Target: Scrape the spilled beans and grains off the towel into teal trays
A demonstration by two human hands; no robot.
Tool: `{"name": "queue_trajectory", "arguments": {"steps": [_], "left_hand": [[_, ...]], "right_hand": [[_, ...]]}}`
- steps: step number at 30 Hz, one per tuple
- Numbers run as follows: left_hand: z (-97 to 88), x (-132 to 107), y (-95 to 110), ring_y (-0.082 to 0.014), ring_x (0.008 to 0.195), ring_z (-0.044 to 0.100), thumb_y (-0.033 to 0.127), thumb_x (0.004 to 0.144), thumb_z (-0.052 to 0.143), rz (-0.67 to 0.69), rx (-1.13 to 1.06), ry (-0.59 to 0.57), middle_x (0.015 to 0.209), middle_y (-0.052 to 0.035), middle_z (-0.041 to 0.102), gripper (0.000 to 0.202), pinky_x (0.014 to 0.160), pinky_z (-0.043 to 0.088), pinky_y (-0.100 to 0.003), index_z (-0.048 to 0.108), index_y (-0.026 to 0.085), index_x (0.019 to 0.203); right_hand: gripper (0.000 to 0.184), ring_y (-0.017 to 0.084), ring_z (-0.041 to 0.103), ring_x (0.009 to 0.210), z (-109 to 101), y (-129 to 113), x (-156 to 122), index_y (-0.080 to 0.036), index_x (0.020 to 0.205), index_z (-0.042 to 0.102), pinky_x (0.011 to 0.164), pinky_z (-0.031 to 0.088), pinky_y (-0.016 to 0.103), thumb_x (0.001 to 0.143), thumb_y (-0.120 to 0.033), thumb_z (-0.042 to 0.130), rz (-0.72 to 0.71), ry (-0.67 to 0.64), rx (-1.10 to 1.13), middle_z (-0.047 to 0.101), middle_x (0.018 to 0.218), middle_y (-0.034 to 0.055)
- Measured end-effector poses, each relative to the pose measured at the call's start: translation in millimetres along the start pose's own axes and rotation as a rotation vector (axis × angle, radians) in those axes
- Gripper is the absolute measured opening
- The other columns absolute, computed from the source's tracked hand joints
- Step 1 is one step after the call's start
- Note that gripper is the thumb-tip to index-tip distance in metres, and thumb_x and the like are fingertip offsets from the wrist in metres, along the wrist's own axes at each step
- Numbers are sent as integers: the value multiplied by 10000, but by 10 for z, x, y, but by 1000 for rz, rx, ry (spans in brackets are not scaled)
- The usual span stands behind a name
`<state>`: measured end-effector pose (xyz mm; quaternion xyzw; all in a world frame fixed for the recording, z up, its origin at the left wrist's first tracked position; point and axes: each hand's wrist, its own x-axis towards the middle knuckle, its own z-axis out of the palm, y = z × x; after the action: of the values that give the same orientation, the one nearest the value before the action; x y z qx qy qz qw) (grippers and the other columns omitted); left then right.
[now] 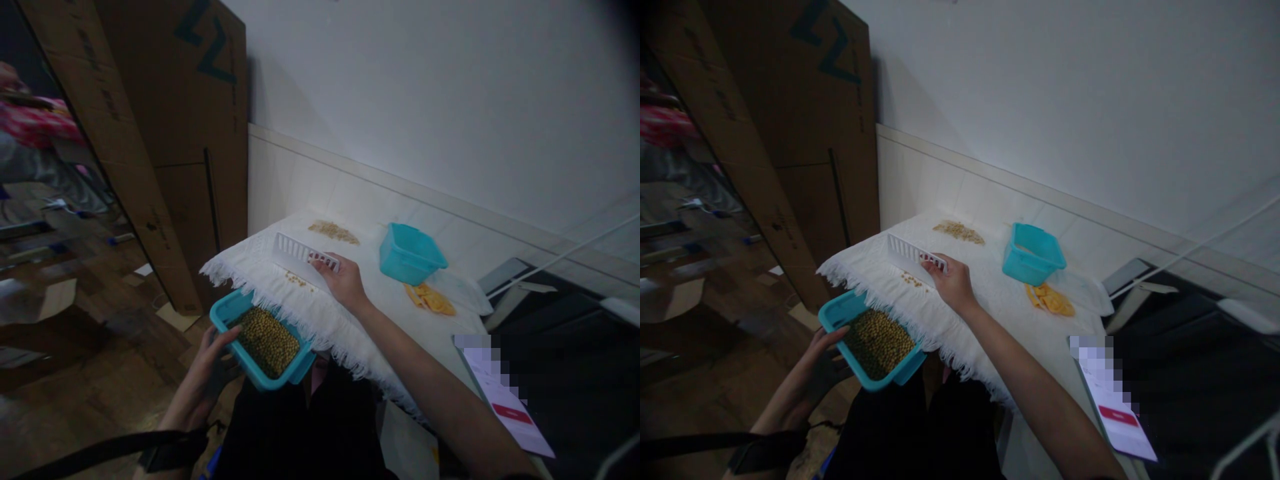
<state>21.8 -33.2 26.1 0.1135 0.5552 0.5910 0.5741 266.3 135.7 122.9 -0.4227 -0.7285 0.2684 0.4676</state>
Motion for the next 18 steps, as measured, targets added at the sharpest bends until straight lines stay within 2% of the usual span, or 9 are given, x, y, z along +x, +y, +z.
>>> {"name": "queue_trajectory", "arguments": {"steps": [3,6,11,15,18], "left_hand": [[-19,20,-16,-220,770,775,398,857,954,-8,0,-11,1069,-38,742,674,666,635,-356,627,333,1442],[-29,33,-29,-223,780,774,442,784,1010,-6,-13,-22,1045,-25,732,746,675,632,-355,629,326,1415],[-27,39,-48,-230,769,787,484,711,1050,-16,1,-46,1079,-53,773,871,673,639,-357,614,318,1447],[-11,45,-71,-222,747,775,470,731,1042,-19,-5,-47,1037,-37,751,827,633,616,-340,613,319,1423],[15,30,-75,-229,771,794,436,786,1008,-14,6,-37,1099,-53,772,755,650,639,-350,621,327,1426]], "right_hand": [[476,250,752,776,0,20,-27,-204,1020,921,731,582,315,949,-660,807,-7,-20,16,852,841,52],[483,255,768,794,0,34,-54,-207,1055,922,743,588,323,963,-664,796,-26,-22,31,867,886,64],[484,256,767,790,-16,39,-82,-204,1056,927,735,589,322,959,-661,802,-22,-31,42,868,881,70],[483,246,743,770,-37,37,-106,-207,997,921,713,570,313,948,-671,796,-4,-15,30,847,841,61],[499,246,734,751,-45,25,-124,-209,976,914,700,564,313,941,-692,798,9,-16,23,831,805,54]]}}
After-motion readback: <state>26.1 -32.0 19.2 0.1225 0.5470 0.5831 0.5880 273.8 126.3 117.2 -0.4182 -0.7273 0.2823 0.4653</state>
